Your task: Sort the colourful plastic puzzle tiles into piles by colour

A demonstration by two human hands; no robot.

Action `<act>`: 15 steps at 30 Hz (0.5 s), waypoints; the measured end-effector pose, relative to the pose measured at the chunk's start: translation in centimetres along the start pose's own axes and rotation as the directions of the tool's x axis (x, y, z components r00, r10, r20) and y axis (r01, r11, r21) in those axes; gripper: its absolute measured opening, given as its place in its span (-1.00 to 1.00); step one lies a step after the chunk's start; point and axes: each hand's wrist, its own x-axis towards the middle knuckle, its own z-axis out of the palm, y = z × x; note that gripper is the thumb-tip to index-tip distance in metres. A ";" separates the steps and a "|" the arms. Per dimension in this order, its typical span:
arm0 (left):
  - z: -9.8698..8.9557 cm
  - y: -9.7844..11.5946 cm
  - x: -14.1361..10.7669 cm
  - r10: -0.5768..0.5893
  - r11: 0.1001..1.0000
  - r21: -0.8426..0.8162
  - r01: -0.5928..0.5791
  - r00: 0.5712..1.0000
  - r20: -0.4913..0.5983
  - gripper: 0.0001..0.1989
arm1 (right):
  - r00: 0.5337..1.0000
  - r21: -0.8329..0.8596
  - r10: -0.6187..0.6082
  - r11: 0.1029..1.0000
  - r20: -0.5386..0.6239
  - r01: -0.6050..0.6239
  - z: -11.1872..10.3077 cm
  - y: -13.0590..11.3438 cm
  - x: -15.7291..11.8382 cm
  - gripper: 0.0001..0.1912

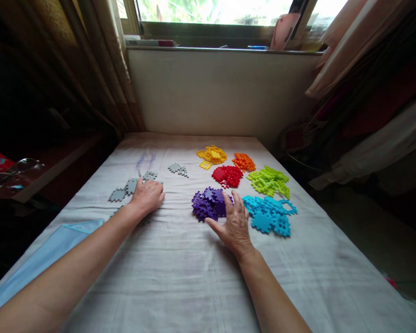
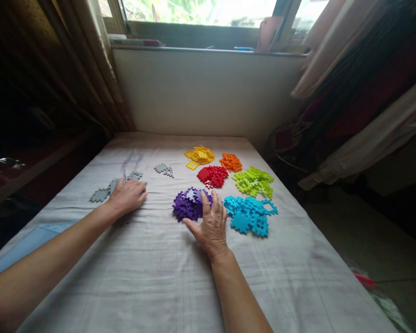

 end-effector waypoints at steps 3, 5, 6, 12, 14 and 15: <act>-1.3 0.7 2.5 0.048 0.999 -0.026 -0.047 0.999 0.010 -0.68 | 0.997 -0.040 -0.022 0.999 0.075 0.025 0.6 -0.7 0.2 -0.01; -1.5 2.1 5.1 0.097 0.992 -0.087 -0.097 0.995 0.000 -0.62 | 0.992 -0.061 -0.036 0.997 0.117 0.043 0.8 -0.9 0.4 0.01; -1.4 2.9 6.5 0.122 0.986 -0.113 -0.121 0.993 0.003 -0.56 | 0.990 -0.069 -0.044 0.996 0.135 0.053 0.9 -0.8 0.6 0.02; 1.7 4.8 11.8 0.050 0.987 -0.160 -0.021 0.982 0.182 -0.35 | 0.965 -0.073 -0.126 0.987 0.231 0.146 1.0 -0.2 1.3 -0.03; 2.4 3.9 11.9 0.035 0.987 -0.160 -0.003 0.979 0.200 -0.39 | 0.954 -0.060 -0.144 0.984 0.264 0.165 1.1 -0.3 1.7 -0.07; 2.6 3.3 11.6 0.035 0.987 -0.159 -0.002 0.978 0.204 -0.40 | 0.950 -0.054 -0.146 0.984 0.276 0.167 1.2 -0.4 1.9 -0.09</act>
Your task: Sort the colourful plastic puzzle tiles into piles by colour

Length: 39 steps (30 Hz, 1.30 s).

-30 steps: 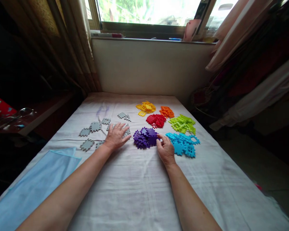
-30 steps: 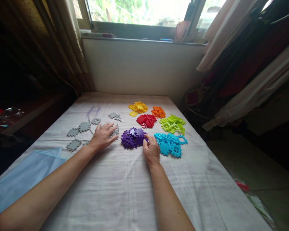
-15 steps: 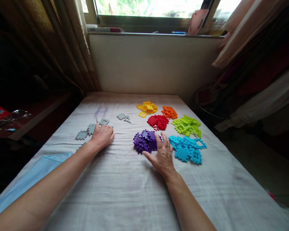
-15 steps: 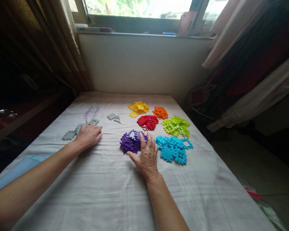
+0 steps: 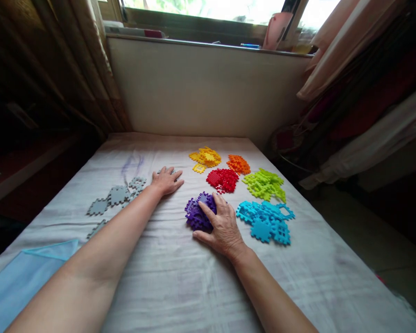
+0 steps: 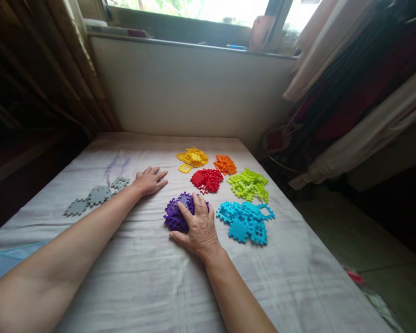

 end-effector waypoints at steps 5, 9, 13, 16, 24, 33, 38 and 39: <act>0.0 -3.1 -3.2 -0.001 1.000 0.023 0.001 1.000 0.002 -0.43 | 0.999 0.034 -0.021 0.999 0.042 0.020 1.1 -0.4 1.9 -0.11; 0.7 -5.2 -6.6 -0.002 0.999 0.040 0.004 0.999 -0.046 -0.45 | 0.996 0.047 -0.052 0.998 0.073 0.049 2.7 -0.9 4.3 -0.15; 1.7 -6.5 -9.1 0.013 1.000 -0.007 -0.014 0.992 -0.122 -0.53 | 0.991 0.050 -0.032 0.998 0.131 0.026 4.5 -1.7 8.2 -0.19; 1.8 -6.5 -10.0 -0.011 0.999 -0.038 0.006 0.991 -0.130 -0.54 | 0.983 0.043 0.016 0.999 0.183 -0.024 5.8 -2.6 11.8 -0.20; 1.8 -5.5 -10.2 -0.101 0.995 -0.025 0.098 0.987 -0.125 -0.42 | 0.975 0.009 0.102 0.994 0.198 -0.106 8.6 -2.8 18.5 -0.27; 2.1 -5.4 -10.1 -0.107 0.994 -0.054 0.099 0.980 -0.166 -0.46 | 0.944 0.057 -0.289 0.957 0.159 0.284 8.0 -3.6 16.2 -0.14; 2.0 -5.4 -10.2 -0.130 0.991 -0.054 0.124 0.982 -0.136 -0.43 | 0.924 0.055 -0.256 0.966 0.283 0.251 8.0 -4.3 17.3 -0.37; 2.0 -5.4 -10.2 -0.133 0.991 -0.051 0.127 0.982 -0.135 -0.42 | 0.928 0.049 -0.238 0.971 0.286 0.234 8.2 -4.3 17.9 -0.41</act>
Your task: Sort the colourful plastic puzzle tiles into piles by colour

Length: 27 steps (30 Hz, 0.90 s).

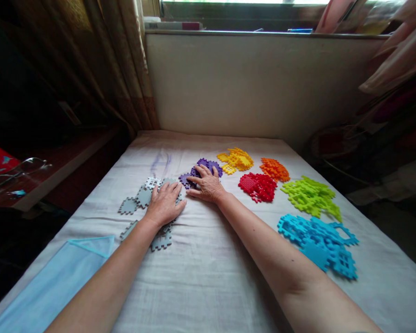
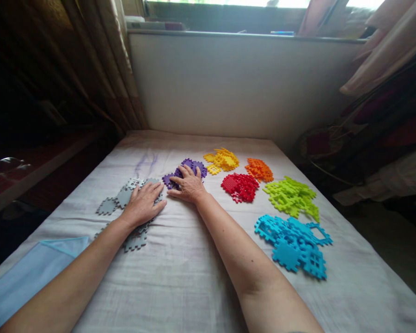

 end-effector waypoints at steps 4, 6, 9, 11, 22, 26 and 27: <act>0.1 0.1 0.0 -0.004 1.000 0.013 0.004 1.000 -0.005 -0.41 | 0.999 0.007 0.045 0.999 -0.025 -0.045 0.4 0.6 2.7 -0.51; 0.1 0.1 0.0 0.003 1.000 0.014 -0.003 1.000 -0.007 -0.42 | 0.996 0.010 0.071 0.997 -0.050 -0.071 0.8 0.8 3.9 -0.54; 0.1 0.0 -0.1 0.006 1.000 0.006 -0.006 1.000 -0.009 -0.45 | 0.985 0.009 0.138 0.990 -0.104 -0.138 1.2 1.1 5.1 -0.58; 0.1 0.0 -0.1 0.000 1.000 -0.003 0.000 1.000 -0.009 -0.46 | 0.973 0.005 0.147 0.989 -0.176 -0.148 1.4 1.1 5.4 -0.60; -0.8 -1.9 0.9 0.042 0.949 -0.310 -0.049 0.999 -0.031 -0.42 | 0.937 0.081 0.081 0.995 -0.340 -0.056 2.1 -1.5 -1.9 -0.57; -2.1 -5.5 0.4 -0.104 0.934 -0.356 0.035 0.979 -0.176 -0.50 | 0.970 0.145 0.109 0.986 -0.219 -0.078 1.3 -2.5 -3.8 -0.56; -2.1 -6.5 0.1 -0.162 0.949 -0.301 0.098 0.967 -0.198 -0.51 | 0.978 0.147 0.099 0.986 -0.182 -0.072 1.0 -2.9 -3.6 -0.56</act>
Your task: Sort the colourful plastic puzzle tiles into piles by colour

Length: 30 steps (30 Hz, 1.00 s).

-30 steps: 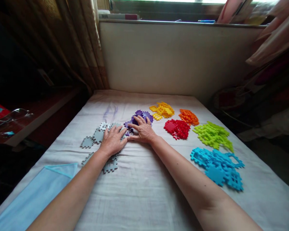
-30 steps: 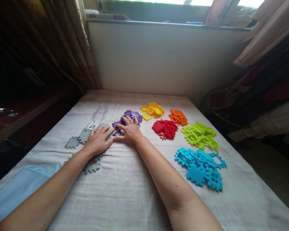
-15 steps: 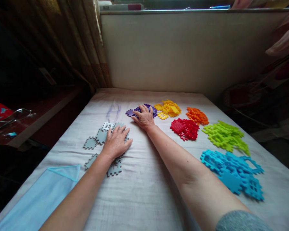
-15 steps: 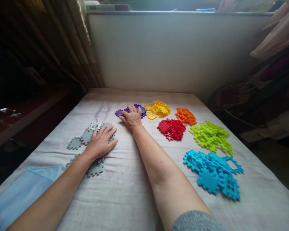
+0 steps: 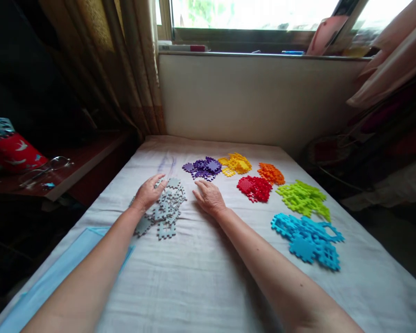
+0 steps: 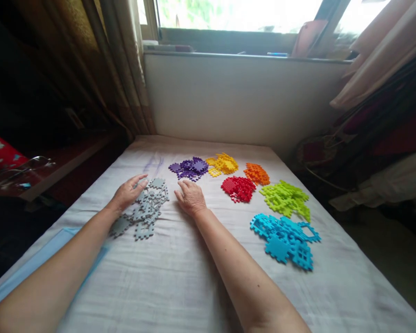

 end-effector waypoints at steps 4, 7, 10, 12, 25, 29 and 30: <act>0.0 -2.3 -1.1 -0.111 0.988 0.102 0.113 0.994 -0.023 -0.49 | 0.994 0.000 0.008 1.000 0.112 -0.008 0.6 -3.2 2.9 -0.50; 1.0 -2.4 -1.9 -0.111 0.982 0.155 0.106 0.994 0.022 -0.49 | 0.987 -0.021 0.040 0.999 0.159 -0.037 1.8 -5.8 4.9 -0.46; 2.0 -1.7 -2.3 -0.063 0.982 0.179 0.056 0.997 0.035 -0.50 | 0.982 -0.030 0.003 1.000 0.188 0.003 2.5 -7.0 4.9 -0.52; 2.4 -1.1 -2.8 -0.007 0.988 0.157 0.005 1.000 0.013 -0.52 | 0.981 -0.004 -0.044 0.999 0.189 0.046 2.2 -6.7 3.8 -0.57; 3.5 6.0 -10.4 0.148 0.988 -0.048 -0.148 0.989 0.005 -0.58 | 0.999 0.263 0.020 0.965 -0.033 -0.010 -2.1 -5.6 -9.9 -0.74; 2.5 5.7 -10.4 0.143 0.989 -0.046 -0.139 0.984 0.108 -0.55 | 0.986 0.402 0.081 0.916 -0.146 -0.015 -2.8 -5.0 -12.4 -0.73; 2.2 5.3 -10.1 0.123 0.992 -0.028 -0.121 0.985 0.120 -0.54 | 0.976 0.426 0.119 0.904 -0.183 -0.031 -3.0 -4.6 -12.8 -0.72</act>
